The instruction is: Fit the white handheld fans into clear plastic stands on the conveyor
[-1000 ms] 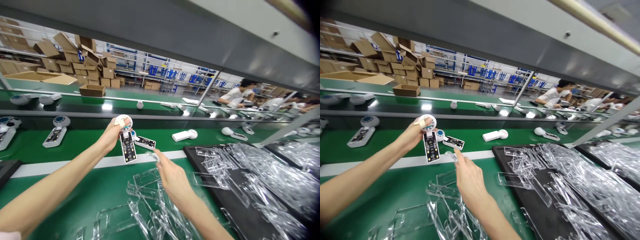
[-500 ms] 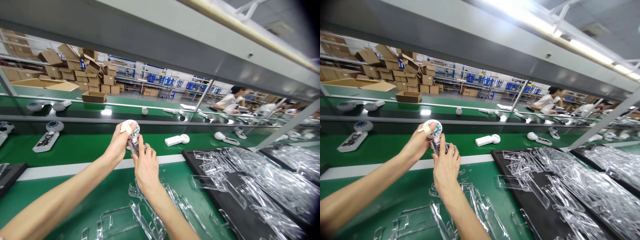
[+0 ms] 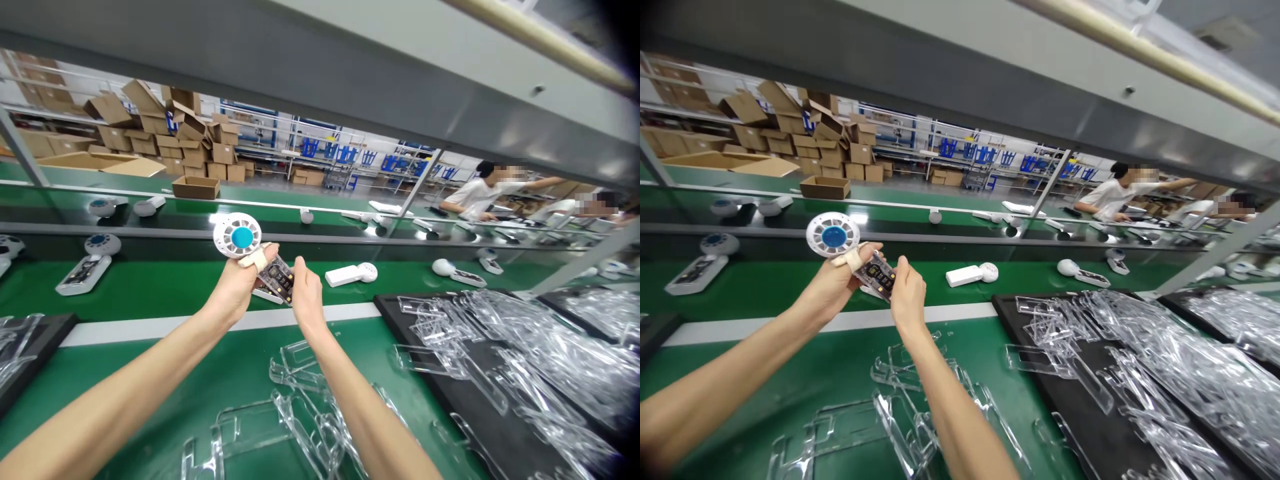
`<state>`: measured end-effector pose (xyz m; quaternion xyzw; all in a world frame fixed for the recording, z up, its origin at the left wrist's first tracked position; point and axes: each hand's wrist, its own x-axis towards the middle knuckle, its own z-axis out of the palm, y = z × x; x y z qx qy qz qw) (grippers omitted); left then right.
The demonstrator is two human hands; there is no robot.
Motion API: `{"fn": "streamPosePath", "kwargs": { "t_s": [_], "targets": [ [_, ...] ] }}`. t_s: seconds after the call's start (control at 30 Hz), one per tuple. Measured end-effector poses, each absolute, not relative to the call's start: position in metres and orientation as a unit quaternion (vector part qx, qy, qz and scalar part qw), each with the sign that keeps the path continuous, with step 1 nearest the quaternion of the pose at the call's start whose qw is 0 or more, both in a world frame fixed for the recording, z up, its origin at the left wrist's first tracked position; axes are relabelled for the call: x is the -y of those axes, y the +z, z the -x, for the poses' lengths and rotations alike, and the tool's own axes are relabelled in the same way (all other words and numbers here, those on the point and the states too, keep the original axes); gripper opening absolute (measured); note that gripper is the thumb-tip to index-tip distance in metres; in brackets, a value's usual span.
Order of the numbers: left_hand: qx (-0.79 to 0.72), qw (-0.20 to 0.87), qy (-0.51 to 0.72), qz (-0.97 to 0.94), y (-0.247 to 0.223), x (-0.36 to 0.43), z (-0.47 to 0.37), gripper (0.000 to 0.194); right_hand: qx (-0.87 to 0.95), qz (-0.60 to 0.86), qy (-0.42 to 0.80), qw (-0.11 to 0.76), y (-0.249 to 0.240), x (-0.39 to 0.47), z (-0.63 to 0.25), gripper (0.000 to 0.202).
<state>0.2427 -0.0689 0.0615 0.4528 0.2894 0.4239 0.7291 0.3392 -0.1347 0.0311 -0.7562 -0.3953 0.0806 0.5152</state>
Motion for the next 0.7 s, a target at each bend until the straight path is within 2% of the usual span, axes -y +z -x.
{"fn": "streamPosePath", "kwargs": {
  "t_s": [0.13,0.23,0.3,0.47,0.53,0.63,0.7],
  "targets": [
    [-0.301,0.702,0.46,-0.452,0.068,0.067,-0.237,0.045,0.421,0.747,0.054,0.511,0.03,0.11,-0.334,0.054],
    [-0.323,0.697,0.431,-0.473,0.055,0.033,-0.225,0.048,0.477,0.749,0.086,0.451,0.033,0.11,-0.329,0.054],
    [-0.369,0.677,0.404,-0.492,0.041,-0.007,-0.21,0.046,0.527,0.759,0.119,0.362,0.033,0.126,-0.332,0.049],
    [-0.544,0.515,0.362,-0.555,0.007,-0.097,-0.154,0.034,0.592,0.796,0.122,0.042,0.012,0.188,-0.347,0.032],
    [-0.561,0.464,0.382,-0.569,-0.001,-0.109,-0.138,0.031,0.596,0.795,0.107,-0.03,0.001,0.2,-0.348,0.03],
    [-0.547,0.373,0.435,-0.61,-0.009,-0.104,-0.133,0.038,0.584,0.805,0.092,-0.043,-0.004,0.198,-0.344,0.036],
    [-0.517,0.445,0.404,-0.609,-0.016,-0.095,-0.142,0.042,0.565,0.819,0.101,-0.015,0.002,0.195,-0.346,0.036]
  ]
}}
